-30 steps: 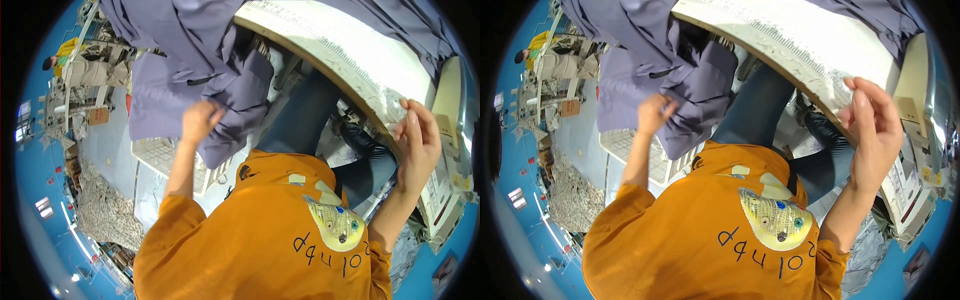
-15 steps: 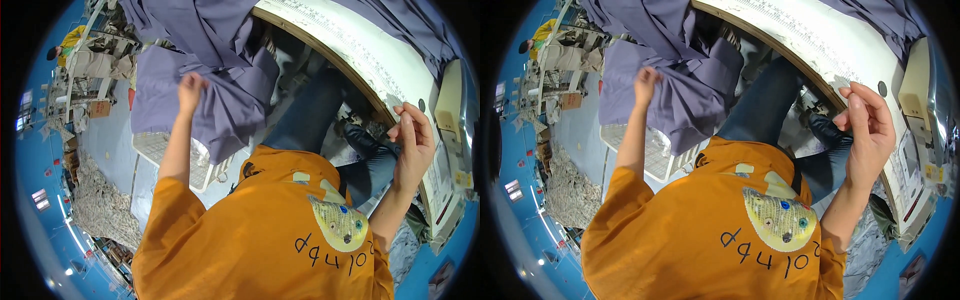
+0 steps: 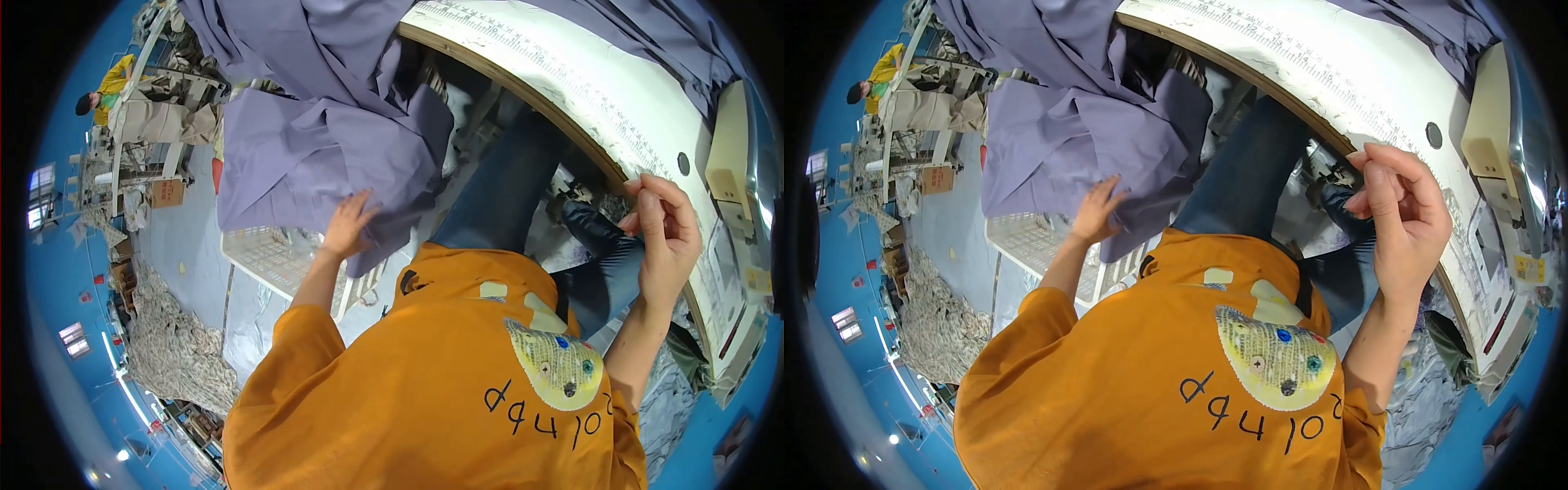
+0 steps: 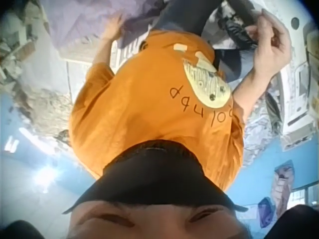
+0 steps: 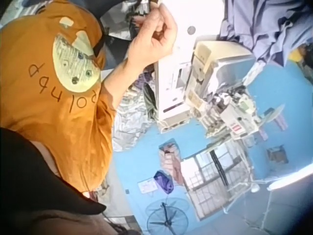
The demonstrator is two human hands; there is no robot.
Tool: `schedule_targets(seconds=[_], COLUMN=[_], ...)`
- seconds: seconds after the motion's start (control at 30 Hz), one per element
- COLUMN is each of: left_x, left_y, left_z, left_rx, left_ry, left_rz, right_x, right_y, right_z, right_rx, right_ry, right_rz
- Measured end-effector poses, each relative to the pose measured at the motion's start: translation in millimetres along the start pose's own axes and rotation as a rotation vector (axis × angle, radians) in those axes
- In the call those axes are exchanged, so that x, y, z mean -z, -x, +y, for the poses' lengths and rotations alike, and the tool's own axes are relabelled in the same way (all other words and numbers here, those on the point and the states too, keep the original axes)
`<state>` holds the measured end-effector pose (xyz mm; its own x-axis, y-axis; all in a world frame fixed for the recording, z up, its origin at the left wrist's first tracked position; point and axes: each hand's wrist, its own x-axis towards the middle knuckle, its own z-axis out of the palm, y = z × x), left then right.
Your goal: Using an overlock sewing machine to join pieces of purple fabric in a factory setting.
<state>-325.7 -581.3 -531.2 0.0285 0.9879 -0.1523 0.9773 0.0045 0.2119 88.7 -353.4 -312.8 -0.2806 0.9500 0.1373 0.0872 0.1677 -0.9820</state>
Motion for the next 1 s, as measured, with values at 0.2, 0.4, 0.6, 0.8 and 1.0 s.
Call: schedule_targets(seconds=[0.2,0.4,0.6,0.8,1.0], left_x=[-37.4,57.4,267.6,409.8,430.5], left_y=[-2.8,-58.4,-119.3,-125.5,-219.0], left_z=[2.0,-0.5,114.9,176.4,212.7], left_rx=[0.222,0.189,-0.429,-0.954,-1.139], left_ry=[0.308,0.078,0.514,0.469,0.646], left_rz=[0.134,0.717,1.12,1.088,1.208], right_x=[-7.5,-37.7,-148.2,-197.0,-29.0], right_y=[-0.2,8.0,-3.0,-2.8,28.6], right_z=[0.2,7.7,48.3,49.8,-0.4], right_rx=[-0.012,-0.093,0.298,-0.127,0.483], right_ry=[-0.018,0.049,0.324,0.051,0.323], right_rz=[0.02,-0.021,-0.206,-0.248,0.295])
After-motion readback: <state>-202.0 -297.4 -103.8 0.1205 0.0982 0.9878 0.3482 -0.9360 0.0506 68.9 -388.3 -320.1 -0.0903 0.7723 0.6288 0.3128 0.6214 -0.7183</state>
